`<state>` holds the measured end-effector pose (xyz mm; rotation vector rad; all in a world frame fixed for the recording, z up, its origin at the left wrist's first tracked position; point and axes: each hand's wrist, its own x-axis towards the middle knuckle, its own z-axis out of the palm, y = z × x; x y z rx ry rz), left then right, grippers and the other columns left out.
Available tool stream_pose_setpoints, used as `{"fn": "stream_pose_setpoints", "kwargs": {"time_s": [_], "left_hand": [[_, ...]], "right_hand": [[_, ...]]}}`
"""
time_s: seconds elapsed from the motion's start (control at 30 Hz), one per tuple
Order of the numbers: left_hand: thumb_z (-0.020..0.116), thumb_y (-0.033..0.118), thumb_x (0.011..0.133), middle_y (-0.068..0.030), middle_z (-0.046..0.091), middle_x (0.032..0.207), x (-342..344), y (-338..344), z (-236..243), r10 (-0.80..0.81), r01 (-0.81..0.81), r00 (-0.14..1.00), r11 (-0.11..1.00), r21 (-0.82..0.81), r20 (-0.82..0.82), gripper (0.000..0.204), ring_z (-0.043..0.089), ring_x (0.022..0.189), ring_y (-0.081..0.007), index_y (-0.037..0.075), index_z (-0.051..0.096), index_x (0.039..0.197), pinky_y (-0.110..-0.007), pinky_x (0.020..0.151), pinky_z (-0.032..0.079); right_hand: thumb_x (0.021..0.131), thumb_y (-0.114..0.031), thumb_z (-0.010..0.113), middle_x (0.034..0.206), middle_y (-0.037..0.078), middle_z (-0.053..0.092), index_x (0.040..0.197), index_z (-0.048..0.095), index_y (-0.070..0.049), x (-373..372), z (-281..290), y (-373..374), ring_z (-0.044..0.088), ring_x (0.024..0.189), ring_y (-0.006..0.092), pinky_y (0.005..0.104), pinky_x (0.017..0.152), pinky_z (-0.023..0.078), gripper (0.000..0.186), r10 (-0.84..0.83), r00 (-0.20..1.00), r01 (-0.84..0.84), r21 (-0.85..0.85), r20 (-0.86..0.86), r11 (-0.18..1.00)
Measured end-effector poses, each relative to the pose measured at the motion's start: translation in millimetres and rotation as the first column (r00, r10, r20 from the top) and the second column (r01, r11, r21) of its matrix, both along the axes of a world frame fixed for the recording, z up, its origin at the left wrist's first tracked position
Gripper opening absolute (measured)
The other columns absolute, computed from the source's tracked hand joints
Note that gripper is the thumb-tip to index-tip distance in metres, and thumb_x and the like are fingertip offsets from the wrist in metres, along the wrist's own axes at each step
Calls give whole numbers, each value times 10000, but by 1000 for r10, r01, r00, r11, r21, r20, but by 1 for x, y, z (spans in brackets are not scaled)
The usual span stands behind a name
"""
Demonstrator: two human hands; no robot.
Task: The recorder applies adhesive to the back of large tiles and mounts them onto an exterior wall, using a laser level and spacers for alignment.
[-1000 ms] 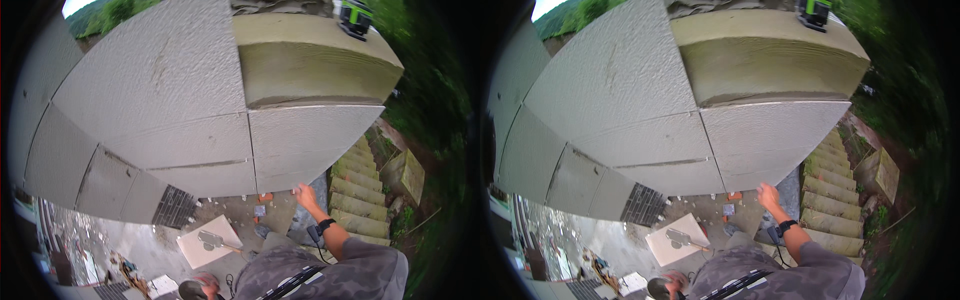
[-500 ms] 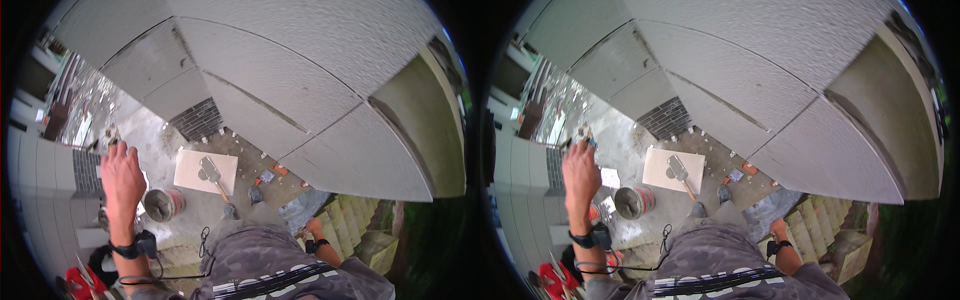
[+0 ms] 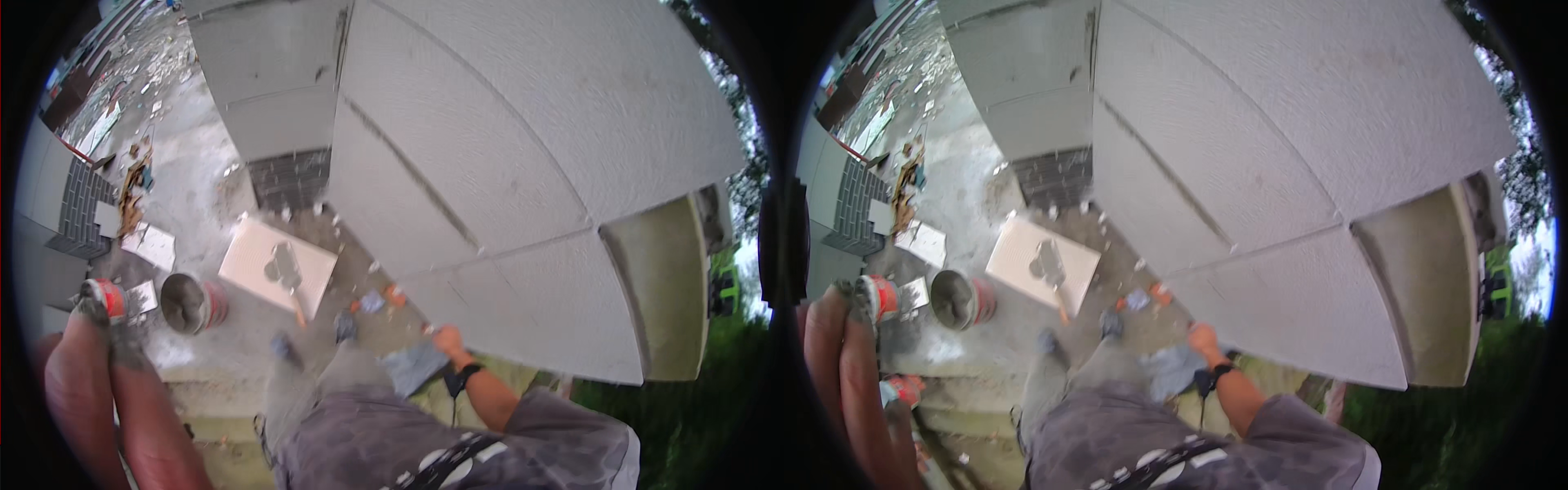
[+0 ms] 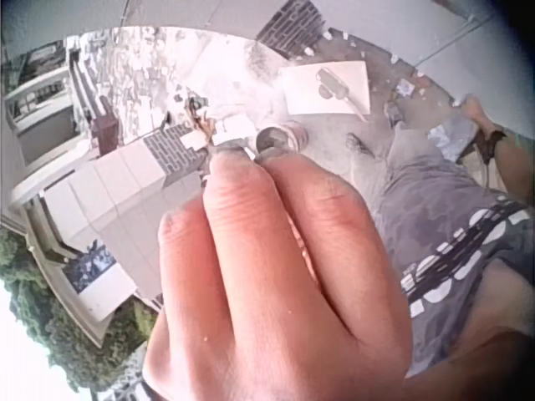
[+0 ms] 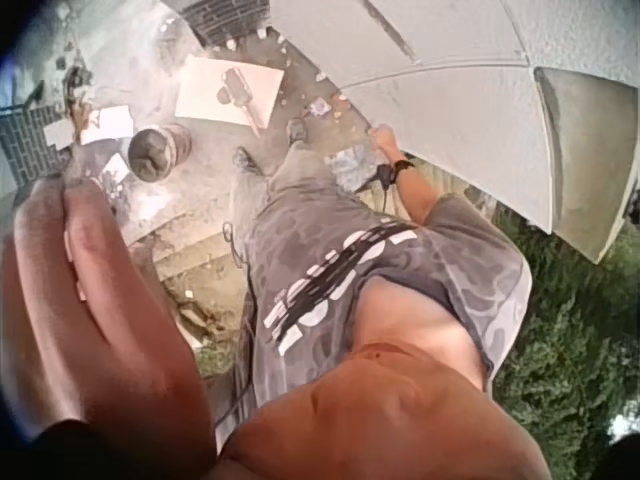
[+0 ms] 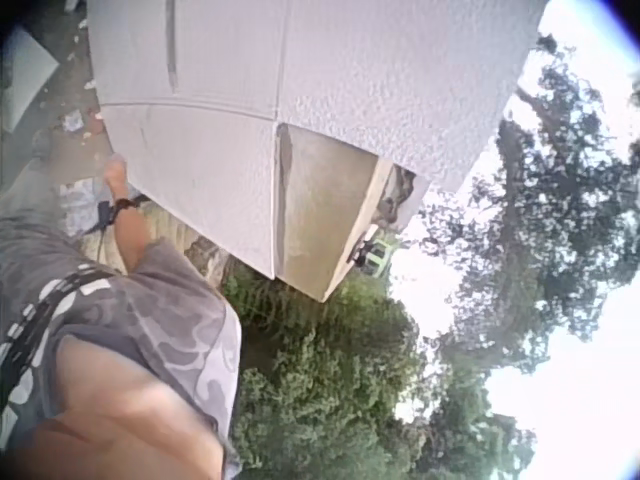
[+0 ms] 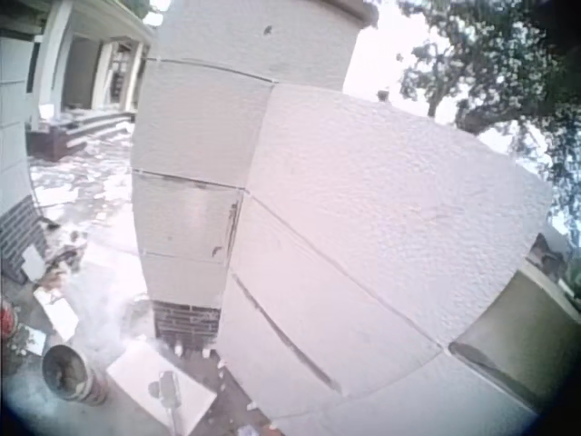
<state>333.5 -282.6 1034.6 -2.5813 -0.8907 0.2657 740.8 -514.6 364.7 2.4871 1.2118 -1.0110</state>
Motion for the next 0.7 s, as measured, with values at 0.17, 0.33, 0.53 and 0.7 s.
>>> {"fn": "stream_pose_setpoints", "kwargs": {"time_s": [0.17, 0.33, 0.53, 0.7], "left_hand": [[702, 274, 799, -98, 640, 954, -53, 5, -19, -29, 29, 996, 1000, -6, 84, 288, 644, 842, -253, 72, 613, 984, -374, 633, 541], [674, 214, 769, -83, 602, 893, -131, 18, -29, -83, 79, 986, 996, 33, 147, 215, 623, 821, -240, 67, 590, 901, -367, 654, 524], [640, 143, 733, -64, 557, 819, -280, 36, -95, -57, 52, 928, 998, 24, 369, 131, 599, 796, -224, 62, 563, 802, -357, 681, 503], [651, 123, 722, -49, 591, 756, -355, 90, -175, -129, 121, 897, 992, 45, 423, 76, 624, 779, -210, 77, 598, 752, -336, 673, 485]], "right_hand": [[746, -238, 705, 717, 223, 697, 744, 735, 14, -47, 11, 43, 710, 735, 401, 484, 727, 570, 253, -30, 999, 24, 327, 15, 945], [793, -248, 639, 1004, 254, 711, 943, 752, -32, -105, 23, 63, 688, 940, 439, 517, 843, 552, 286, -44, 998, 50, 182, -37, 982], [864, -334, 670, 737, 233, 696, 811, 726, 38, -175, -24, 11, 703, 647, 312, 471, 612, 546, 380, 243, 938, -307, 266, 247, 914], [770, -134, 653, 633, 198, 668, 706, 715, -13, -261, 5, 1, 694, 586, 326, 450, 635, 567, 151, -163, 978, 132, 213, 134, 968]]}}
